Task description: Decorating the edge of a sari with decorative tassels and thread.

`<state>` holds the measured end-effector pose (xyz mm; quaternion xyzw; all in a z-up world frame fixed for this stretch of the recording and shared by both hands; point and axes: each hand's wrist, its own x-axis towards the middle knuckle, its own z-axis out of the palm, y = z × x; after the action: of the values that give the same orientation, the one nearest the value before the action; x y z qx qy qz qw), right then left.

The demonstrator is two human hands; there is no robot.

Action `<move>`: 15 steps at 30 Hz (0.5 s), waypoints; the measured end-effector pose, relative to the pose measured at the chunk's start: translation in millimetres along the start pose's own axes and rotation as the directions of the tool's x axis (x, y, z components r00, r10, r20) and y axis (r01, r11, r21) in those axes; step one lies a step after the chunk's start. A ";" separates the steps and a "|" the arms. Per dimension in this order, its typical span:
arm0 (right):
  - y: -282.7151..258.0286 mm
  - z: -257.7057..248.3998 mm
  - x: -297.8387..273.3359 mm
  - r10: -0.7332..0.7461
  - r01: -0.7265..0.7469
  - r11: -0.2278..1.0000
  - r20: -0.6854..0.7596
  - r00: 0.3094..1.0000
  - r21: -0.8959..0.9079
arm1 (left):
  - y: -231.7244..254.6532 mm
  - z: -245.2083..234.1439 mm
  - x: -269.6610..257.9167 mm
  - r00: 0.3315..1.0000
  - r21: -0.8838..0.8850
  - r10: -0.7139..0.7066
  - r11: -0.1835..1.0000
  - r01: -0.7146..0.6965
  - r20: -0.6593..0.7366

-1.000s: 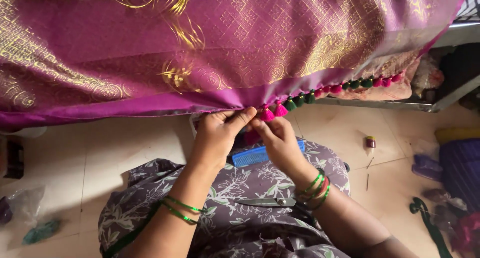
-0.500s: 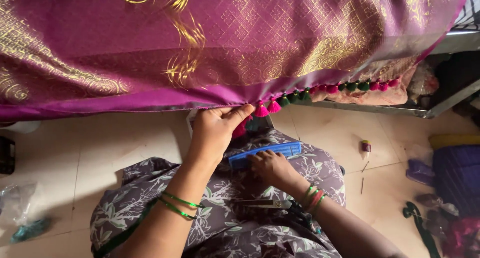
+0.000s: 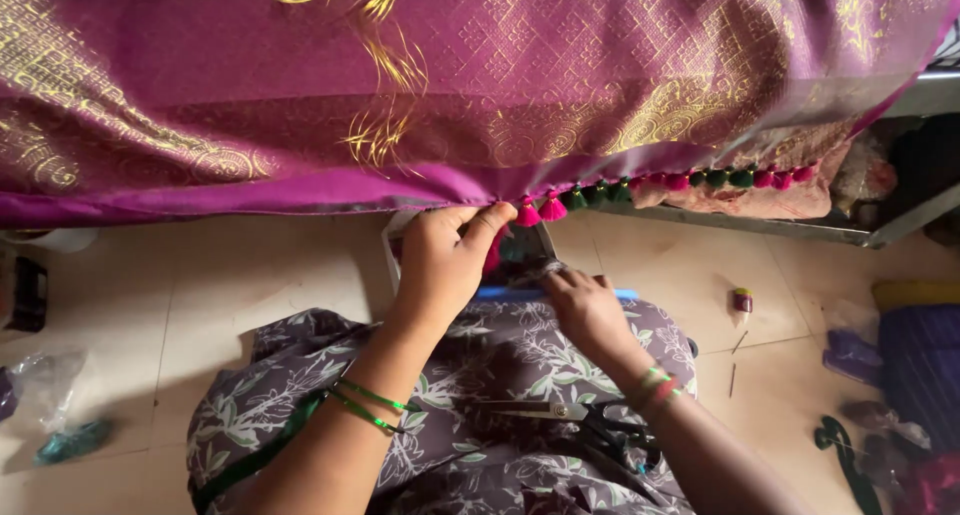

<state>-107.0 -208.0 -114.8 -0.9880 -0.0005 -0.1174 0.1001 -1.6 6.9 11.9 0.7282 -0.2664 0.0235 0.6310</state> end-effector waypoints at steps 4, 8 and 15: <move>-2.5 -44.1 -22.1 0.014 -0.007 0.990 -0.049 0.999 0.141 | 0.5 3.6 1.4 0.997 0.022 0.063 0.998 -0.062 -0.034; 11.2 -53.2 -47.9 -0.134 -0.018 0.929 0.383 0.914 0.370 | -0.7 5.2 2.4 0.998 0.048 0.054 0.997 -0.052 -0.036; -15.1 -141.1 -33.1 -0.004 0.018 0.967 -0.055 0.998 0.255 | -12.3 6.1 -1.7 0.991 -0.098 0.134 0.986 -0.136 -0.025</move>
<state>-172.3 -220.4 14.8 -0.9633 -0.0184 -0.1438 0.2260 0.2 2.5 -1.1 0.6760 -0.3103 0.0596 0.6657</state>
